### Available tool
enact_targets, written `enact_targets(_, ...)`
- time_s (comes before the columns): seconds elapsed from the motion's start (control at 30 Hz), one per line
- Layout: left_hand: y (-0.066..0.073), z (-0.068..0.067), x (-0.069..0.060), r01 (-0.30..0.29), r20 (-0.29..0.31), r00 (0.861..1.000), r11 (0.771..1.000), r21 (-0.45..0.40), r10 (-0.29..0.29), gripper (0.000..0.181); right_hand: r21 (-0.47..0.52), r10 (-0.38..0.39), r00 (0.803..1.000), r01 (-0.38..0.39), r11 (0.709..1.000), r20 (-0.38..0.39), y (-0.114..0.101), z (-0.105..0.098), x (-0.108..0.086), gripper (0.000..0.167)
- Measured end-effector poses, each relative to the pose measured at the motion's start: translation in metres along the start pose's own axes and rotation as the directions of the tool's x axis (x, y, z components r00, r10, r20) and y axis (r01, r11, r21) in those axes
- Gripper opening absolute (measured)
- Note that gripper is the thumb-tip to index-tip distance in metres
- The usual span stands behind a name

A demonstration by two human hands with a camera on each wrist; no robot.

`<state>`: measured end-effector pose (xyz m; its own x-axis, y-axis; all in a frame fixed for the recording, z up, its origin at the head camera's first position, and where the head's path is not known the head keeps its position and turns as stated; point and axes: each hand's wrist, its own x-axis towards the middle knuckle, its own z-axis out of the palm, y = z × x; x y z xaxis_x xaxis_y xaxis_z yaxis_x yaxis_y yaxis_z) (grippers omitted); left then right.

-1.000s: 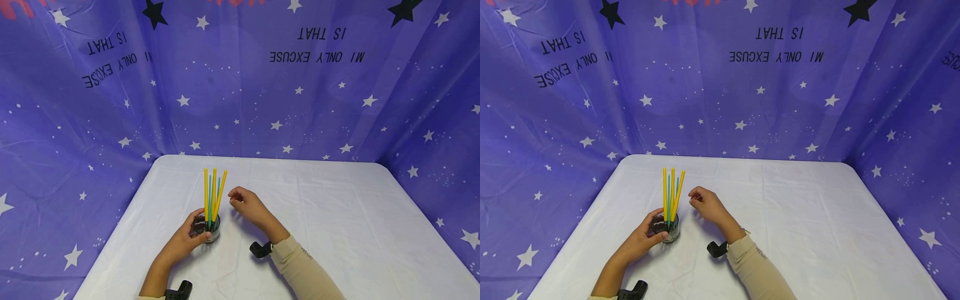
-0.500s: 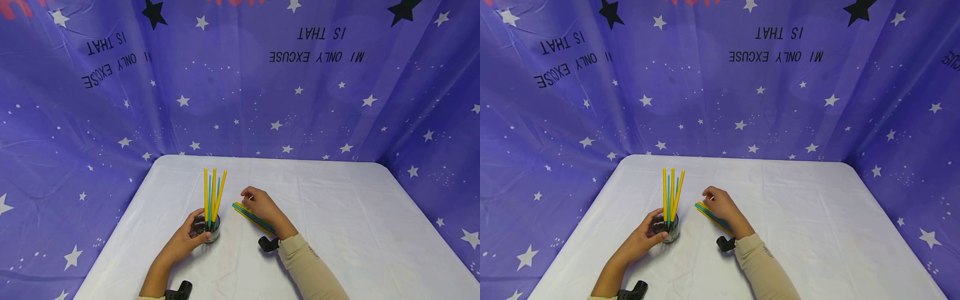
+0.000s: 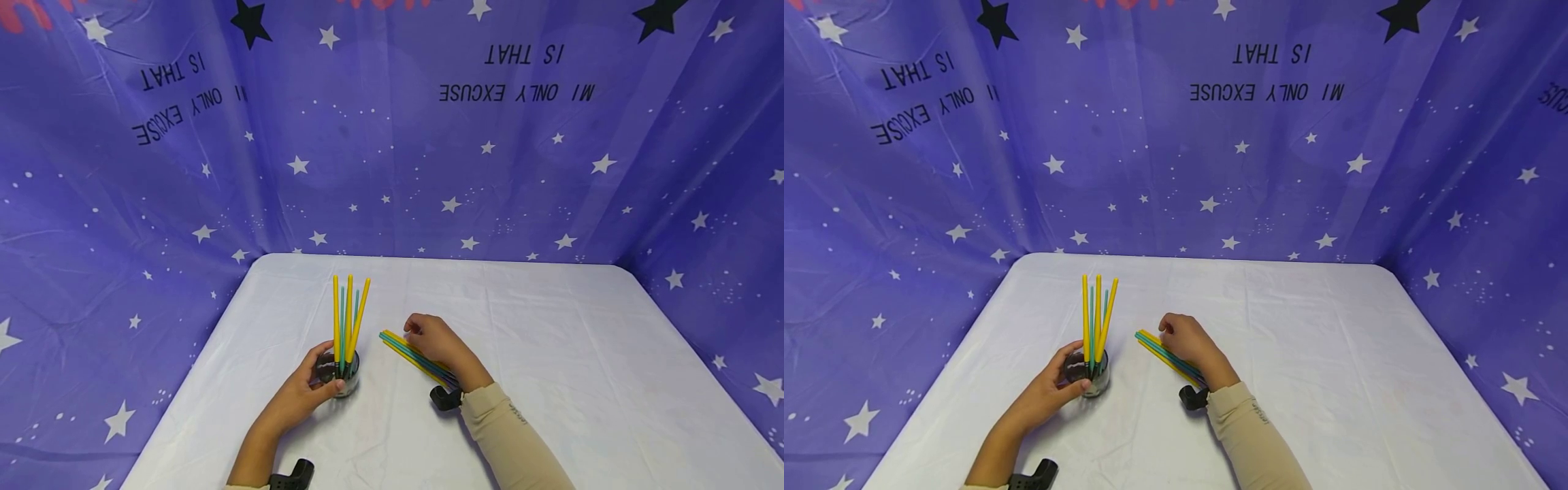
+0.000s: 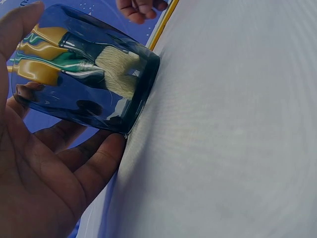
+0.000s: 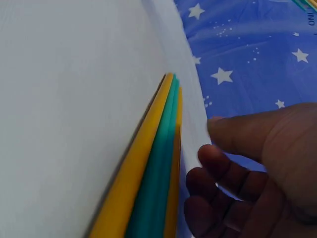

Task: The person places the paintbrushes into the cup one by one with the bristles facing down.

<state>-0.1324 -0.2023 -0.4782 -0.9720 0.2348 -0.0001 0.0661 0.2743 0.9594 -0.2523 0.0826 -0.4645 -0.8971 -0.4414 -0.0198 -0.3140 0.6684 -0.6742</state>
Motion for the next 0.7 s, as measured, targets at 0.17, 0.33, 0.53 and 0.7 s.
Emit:
enact_targets(0.17,0.0006,0.0003,-0.0003,0.004,0.000,1.000,1.000,0.000,-0.004,0.073,-0.045,-0.011,1.000,0.012,0.999,0.028,0.0009,0.0004,-0.0024,0.009)
enact_targets(0.33,0.0007,0.0005,-0.0004,0.003,0.001,1.000,1.000,0.004,-0.003,0.073,-0.059,-0.021,0.999,0.022,0.998,0.025,0.0023,0.0013,-0.0019,0.012)
enact_targets(0.53,0.0010,0.0008,-0.0001,0.004,-0.002,1.000,1.000,0.003,-0.004,0.073,-0.086,-0.010,1.000,0.011,0.996,0.009,0.0072,0.0049,0.0014,0.012)
enact_targets(0.7,0.0015,0.0009,-0.0003,0.010,-0.009,1.000,1.000,0.011,-0.010,0.074,-0.114,0.002,1.000,-0.001,0.993,0.001,0.0084,0.0070,0.0024,0.012)
